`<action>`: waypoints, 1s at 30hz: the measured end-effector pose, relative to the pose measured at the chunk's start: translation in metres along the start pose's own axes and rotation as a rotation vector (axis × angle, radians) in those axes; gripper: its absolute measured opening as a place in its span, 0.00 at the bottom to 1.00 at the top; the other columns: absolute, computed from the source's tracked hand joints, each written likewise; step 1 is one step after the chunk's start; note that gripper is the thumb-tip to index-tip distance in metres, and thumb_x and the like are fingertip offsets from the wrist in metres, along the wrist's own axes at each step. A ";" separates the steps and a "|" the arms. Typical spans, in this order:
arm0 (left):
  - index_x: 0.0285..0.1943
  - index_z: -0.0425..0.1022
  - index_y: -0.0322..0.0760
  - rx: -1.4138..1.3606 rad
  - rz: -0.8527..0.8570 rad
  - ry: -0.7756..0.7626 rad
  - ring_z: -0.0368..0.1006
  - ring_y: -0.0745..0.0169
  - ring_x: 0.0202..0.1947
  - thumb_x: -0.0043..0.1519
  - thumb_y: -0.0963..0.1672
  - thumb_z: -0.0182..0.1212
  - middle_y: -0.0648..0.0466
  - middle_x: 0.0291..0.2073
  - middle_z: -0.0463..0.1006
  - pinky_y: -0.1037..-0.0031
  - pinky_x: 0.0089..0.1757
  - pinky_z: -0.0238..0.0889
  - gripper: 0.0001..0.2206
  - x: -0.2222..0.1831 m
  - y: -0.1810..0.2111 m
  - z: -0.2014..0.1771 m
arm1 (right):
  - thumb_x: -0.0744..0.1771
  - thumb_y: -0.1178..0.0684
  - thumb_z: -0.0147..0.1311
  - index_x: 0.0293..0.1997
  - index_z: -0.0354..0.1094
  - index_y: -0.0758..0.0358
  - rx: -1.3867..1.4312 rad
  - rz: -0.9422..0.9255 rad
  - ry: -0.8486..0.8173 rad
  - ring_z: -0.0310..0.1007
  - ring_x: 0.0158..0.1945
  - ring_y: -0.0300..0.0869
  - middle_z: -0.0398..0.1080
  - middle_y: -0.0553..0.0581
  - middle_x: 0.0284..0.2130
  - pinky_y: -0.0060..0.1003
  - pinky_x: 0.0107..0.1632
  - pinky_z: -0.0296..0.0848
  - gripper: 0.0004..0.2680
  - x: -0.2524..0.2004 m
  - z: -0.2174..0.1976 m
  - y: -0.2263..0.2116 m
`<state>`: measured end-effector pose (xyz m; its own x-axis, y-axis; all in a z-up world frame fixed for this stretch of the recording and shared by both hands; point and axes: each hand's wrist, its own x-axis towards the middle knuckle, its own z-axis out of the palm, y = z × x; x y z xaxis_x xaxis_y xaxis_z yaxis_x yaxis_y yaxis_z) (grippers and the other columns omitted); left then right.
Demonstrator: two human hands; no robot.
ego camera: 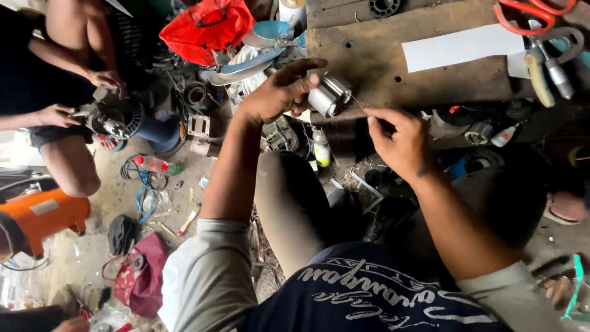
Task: Rewinding the copper coils of a motor stator core by hand.
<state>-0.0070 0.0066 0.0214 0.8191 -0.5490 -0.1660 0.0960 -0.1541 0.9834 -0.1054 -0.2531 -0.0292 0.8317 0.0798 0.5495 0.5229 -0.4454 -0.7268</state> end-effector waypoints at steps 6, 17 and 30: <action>0.65 0.64 0.29 -0.345 0.128 0.225 0.74 0.59 0.22 0.66 0.40 0.62 0.43 0.40 0.72 0.71 0.26 0.78 0.20 0.017 -0.074 -0.010 | 0.68 0.65 0.59 0.45 0.79 0.69 0.009 0.048 0.094 0.79 0.31 0.61 0.77 0.71 0.30 0.45 0.27 0.78 0.04 0.021 0.038 0.020; 0.54 0.71 0.26 0.346 0.253 0.290 0.73 0.61 0.21 0.59 0.35 0.67 0.43 0.25 0.76 0.73 0.27 0.70 0.15 0.009 -0.060 -0.034 | 0.66 0.57 0.63 0.39 0.73 0.58 -0.128 0.073 0.067 0.80 0.27 0.56 0.76 0.62 0.26 0.43 0.23 0.78 0.03 0.025 0.055 0.039; 0.61 0.63 0.32 0.390 0.871 0.794 0.73 0.46 0.55 0.70 0.41 0.53 0.41 0.52 0.72 0.61 0.55 0.67 0.12 -0.020 -0.079 0.077 | 0.67 0.54 0.60 0.38 0.70 0.52 -0.185 0.011 0.170 0.78 0.24 0.50 0.72 0.53 0.21 0.41 0.24 0.76 0.02 0.018 0.091 0.071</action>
<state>-0.0744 -0.0338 -0.0589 0.6544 0.0372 0.7552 -0.7144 -0.2967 0.6337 -0.0362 -0.2019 -0.1080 0.7860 -0.0700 0.6143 0.4576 -0.6022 -0.6541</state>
